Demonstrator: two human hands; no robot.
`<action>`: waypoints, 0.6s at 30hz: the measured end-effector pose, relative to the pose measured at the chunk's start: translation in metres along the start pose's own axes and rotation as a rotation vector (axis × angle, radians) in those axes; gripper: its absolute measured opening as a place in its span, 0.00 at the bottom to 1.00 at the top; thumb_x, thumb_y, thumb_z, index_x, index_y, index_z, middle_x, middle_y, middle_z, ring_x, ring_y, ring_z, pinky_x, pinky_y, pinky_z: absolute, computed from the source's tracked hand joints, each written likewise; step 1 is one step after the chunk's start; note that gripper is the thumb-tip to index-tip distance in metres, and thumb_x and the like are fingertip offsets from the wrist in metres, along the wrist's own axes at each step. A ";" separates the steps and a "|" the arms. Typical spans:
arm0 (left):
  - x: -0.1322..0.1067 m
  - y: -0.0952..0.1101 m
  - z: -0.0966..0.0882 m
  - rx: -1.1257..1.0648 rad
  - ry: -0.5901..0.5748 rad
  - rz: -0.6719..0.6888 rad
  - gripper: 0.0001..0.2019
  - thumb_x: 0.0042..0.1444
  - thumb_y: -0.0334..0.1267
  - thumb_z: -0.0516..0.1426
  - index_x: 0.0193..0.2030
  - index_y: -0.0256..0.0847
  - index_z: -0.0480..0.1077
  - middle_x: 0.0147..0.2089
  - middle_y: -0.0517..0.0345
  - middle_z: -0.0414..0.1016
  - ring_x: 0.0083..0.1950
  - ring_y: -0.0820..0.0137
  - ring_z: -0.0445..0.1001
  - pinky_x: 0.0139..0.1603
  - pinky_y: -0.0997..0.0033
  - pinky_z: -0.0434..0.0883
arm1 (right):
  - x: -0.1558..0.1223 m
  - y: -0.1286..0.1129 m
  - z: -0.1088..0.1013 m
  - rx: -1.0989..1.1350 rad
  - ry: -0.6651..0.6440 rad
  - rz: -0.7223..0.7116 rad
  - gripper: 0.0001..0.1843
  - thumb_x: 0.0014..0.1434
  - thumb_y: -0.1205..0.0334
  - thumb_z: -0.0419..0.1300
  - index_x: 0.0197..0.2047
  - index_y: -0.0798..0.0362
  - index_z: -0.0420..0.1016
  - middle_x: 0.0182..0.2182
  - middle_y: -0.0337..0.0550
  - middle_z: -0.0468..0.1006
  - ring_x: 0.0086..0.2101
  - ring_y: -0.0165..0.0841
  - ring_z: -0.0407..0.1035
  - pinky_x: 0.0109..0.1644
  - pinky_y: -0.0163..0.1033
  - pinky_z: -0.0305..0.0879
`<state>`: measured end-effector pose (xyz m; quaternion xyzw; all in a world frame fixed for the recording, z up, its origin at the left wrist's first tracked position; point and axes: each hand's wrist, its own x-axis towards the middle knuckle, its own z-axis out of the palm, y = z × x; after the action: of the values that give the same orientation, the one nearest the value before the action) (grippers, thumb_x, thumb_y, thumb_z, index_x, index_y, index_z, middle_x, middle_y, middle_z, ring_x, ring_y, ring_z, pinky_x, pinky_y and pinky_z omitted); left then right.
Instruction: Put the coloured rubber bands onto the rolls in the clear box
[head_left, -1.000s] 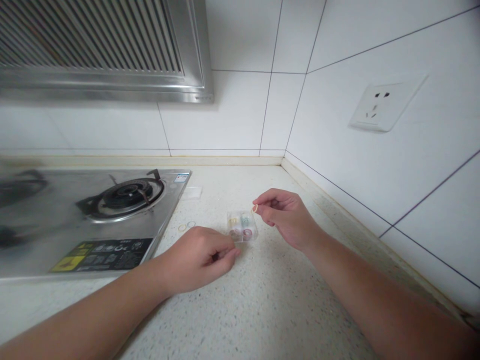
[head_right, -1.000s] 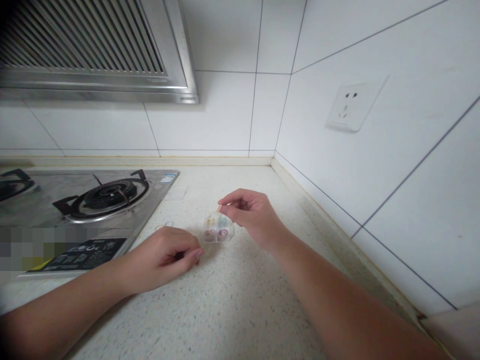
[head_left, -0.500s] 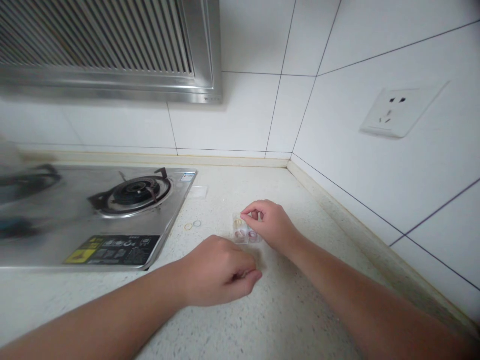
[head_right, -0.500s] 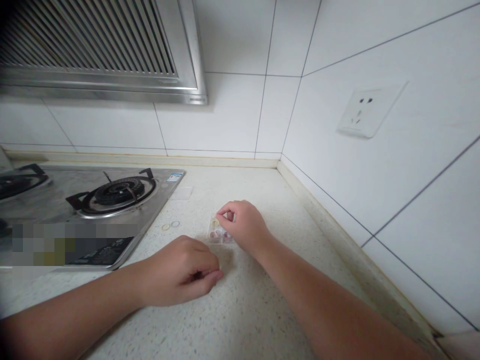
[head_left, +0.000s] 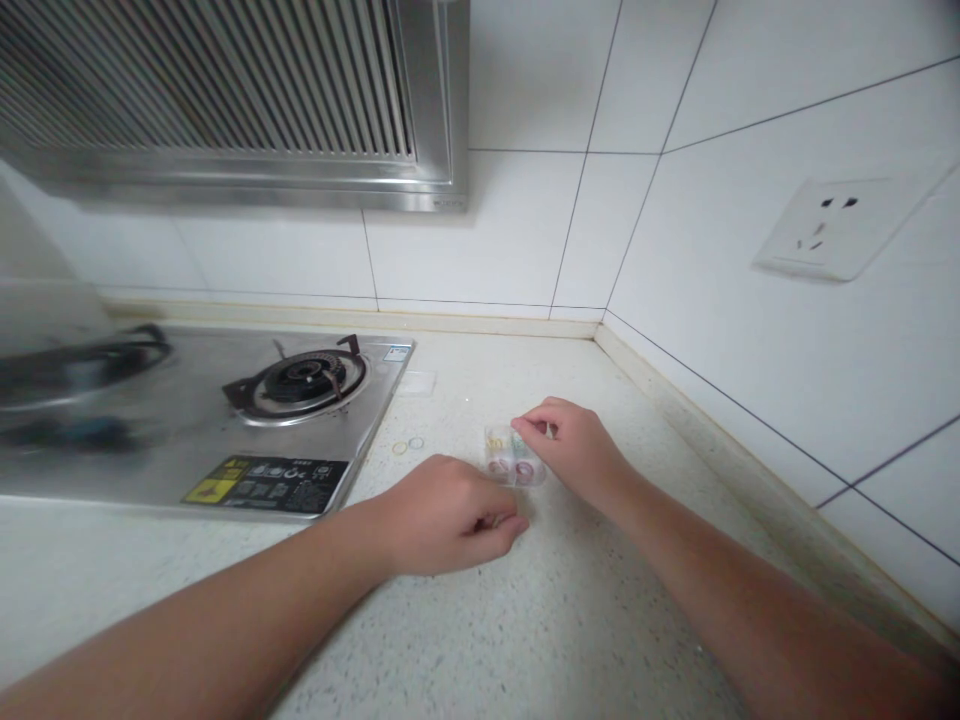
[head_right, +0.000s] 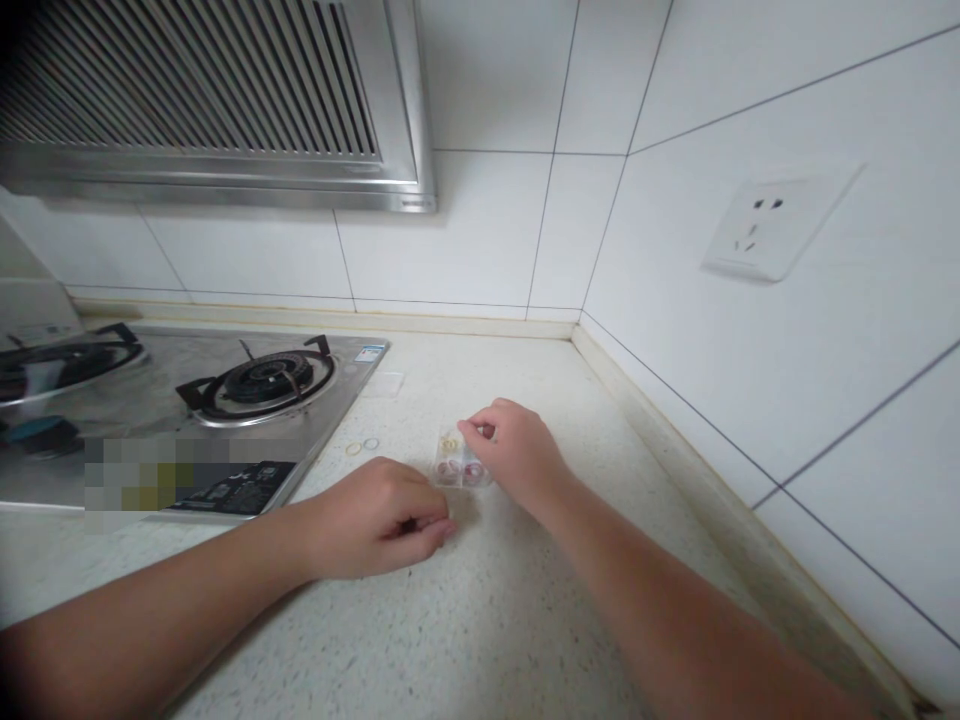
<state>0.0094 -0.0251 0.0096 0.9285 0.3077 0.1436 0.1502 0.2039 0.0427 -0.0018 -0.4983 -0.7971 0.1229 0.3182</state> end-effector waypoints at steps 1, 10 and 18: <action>-0.001 -0.001 -0.001 0.018 0.002 0.003 0.14 0.64 0.38 0.50 0.25 0.38 0.61 0.22 0.63 0.63 0.25 0.76 0.61 0.29 0.74 0.56 | 0.001 0.002 -0.001 0.017 0.008 0.002 0.14 0.61 0.55 0.58 0.31 0.52 0.80 0.29 0.42 0.75 0.28 0.31 0.65 0.34 0.38 0.58; -0.004 -0.023 -0.037 0.247 0.057 -0.195 0.12 0.65 0.44 0.51 0.39 0.42 0.72 0.32 0.59 0.75 0.31 0.72 0.70 0.31 0.72 0.57 | 0.005 0.021 -0.009 0.097 0.029 -0.019 0.13 0.61 0.58 0.56 0.34 0.54 0.80 0.31 0.42 0.78 0.32 0.33 0.69 0.37 0.38 0.59; -0.025 -0.085 -0.065 0.369 0.062 -0.416 0.12 0.60 0.45 0.54 0.40 0.43 0.76 0.39 0.55 0.77 0.36 0.67 0.72 0.35 0.71 0.60 | 0.004 0.022 -0.010 0.075 -0.038 0.036 0.14 0.61 0.56 0.55 0.33 0.52 0.80 0.28 0.41 0.79 0.29 0.32 0.70 0.33 0.38 0.58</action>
<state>-0.0777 0.0372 0.0331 0.8521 0.5173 0.0796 -0.0048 0.2245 0.0555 -0.0042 -0.4977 -0.7888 0.1680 0.3191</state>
